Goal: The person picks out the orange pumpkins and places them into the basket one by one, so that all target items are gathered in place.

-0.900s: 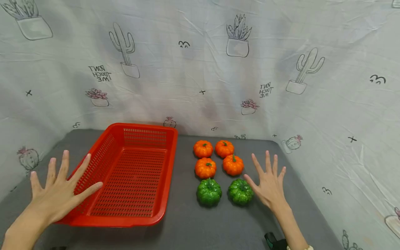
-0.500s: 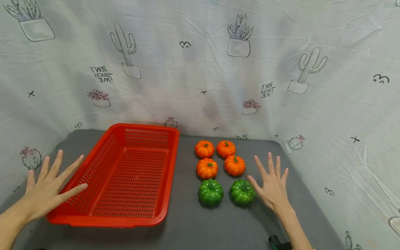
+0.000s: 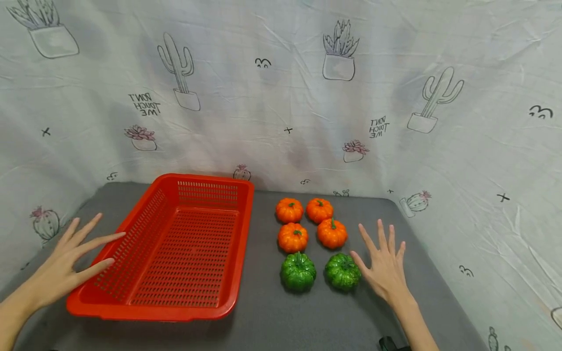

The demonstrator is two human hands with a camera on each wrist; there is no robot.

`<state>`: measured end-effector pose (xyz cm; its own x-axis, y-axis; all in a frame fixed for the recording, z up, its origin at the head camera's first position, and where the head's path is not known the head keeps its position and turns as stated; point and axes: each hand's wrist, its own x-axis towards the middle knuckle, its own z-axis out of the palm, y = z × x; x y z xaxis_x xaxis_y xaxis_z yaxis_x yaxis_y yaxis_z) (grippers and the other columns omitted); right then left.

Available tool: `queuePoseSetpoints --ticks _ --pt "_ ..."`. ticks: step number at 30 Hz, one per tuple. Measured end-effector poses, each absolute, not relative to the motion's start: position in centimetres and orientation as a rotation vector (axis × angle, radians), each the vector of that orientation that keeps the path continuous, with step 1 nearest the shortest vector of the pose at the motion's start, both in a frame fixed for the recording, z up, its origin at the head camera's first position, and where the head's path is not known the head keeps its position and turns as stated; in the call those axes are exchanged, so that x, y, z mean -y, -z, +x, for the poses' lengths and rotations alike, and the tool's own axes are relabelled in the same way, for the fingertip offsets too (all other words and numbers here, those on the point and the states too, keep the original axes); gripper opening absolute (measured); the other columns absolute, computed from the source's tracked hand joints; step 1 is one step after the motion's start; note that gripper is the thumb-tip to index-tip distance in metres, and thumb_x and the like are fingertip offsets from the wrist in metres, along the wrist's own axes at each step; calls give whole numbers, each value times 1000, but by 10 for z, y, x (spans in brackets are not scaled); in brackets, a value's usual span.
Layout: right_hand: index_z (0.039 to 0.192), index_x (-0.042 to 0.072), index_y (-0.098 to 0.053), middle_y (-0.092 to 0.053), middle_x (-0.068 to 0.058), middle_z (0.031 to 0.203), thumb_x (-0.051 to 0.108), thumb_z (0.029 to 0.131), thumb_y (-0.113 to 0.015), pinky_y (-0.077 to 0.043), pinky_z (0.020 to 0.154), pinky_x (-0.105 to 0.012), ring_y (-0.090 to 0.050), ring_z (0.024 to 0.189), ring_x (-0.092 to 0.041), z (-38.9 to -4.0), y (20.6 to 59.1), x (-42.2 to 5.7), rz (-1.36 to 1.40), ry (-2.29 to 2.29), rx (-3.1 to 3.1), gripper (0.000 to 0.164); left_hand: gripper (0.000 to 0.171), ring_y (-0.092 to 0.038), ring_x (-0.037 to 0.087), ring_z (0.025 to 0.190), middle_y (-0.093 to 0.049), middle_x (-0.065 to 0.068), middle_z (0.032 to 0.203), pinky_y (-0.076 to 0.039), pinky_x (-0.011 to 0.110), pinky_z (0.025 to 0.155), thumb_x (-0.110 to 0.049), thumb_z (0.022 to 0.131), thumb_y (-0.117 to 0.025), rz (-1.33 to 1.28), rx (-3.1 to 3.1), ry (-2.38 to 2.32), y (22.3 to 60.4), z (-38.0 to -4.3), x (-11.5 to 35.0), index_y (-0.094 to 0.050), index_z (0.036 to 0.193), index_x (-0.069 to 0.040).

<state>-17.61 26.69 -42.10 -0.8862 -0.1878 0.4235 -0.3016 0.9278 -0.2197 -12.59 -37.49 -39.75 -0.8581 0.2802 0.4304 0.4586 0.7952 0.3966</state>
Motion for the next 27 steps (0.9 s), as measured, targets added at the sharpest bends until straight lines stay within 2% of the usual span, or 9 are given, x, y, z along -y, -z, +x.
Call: queuePoseSetpoints --ticks 5,8,9,10,12,14,16,20,27 --pt "152 23 -28 -6 -22 158 48 94 -54 -3 99 -78 9 143 -41 -175 422 -267 353 -410 2687 68 51 3 3 143 -15 -13 158 8 75 100 -9 84 -71 -530 2660 818 397 -124 371 -56 134 -13" --pt "152 24 -28 -5 -21 158 48 94 -53 -2 100 -77 11 143 -39 -174 422 -266 347 -433 2706 67 51 -6 -13 135 -20 -20 154 -7 80 94 -9 86 -70 -514 2677 843 398 -123 370 -56 135 -15" --pt "152 24 -28 -4 -20 158 47 95 -53 -1 101 -77 11 143 -38 -174 422 -266 346 -451 2714 67 50 -10 -16 133 -23 -21 153 -15 76 96 -9 86 -70 -506 2680 838 398 -123 369 -56 134 -16" --pt "152 24 -28 -4 -20 158 46 95 -53 0 101 -76 11 143 -39 -174 422 -266 348 -473 2718 66 51 -13 -18 130 -25 -21 152 -24 66 100 -9 86 -70 -501 2682 830 399 -122 368 -56 134 -17" --pt "152 24 -28 -4 -20 158 45 95 -53 1 101 -76 12 143 -39 -174 421 -267 354 -525 2729 65 51 -20 -21 125 -31 -19 151 -35 40 100 -9 86 -71 -494 2684 826 398 -121 367 -57 134 -18" --pt "152 25 -28 -3 -20 158 43 96 -53 3 102 -75 12 143 -39 -173 420 -267 359 -595 2741 64 51 -26 -23 122 -37 -16 149 -33 17 89 -9 85 -72 -483 2681 829 398 -121 366 -57 133 -18" --pt "152 24 -28 -3 -20 158 40 97 -53 5 101 -75 12 143 -40 -172 419 -268 369 -664 2747 63 52 -31 -22 120 -42 -13 147 -28 5 78 -9 84 -74 -469 2674 850 398 -121 365 -59 132 -19" --pt "152 23 -29 -1 -19 158 37 98 -52 6 100 -76 13 142 -41 -171 417 -271 383 -764 2760 60 53 -40 -19 112 -43 -12 145 -32 5 76 -12 80 -78 -434 2703 889 394 -118 365 -61 129 -20" --pt "151 22 -31 -2 -20 158 32 98 -52 6 99 -77 12 142 -43 -168 417 -276 422 -839 2752 57 59 -36 -20 107 -33 -29 142 -46 21 69 -17 75 -82 -448 2810 869 388 -112 377 -60 130 -21"
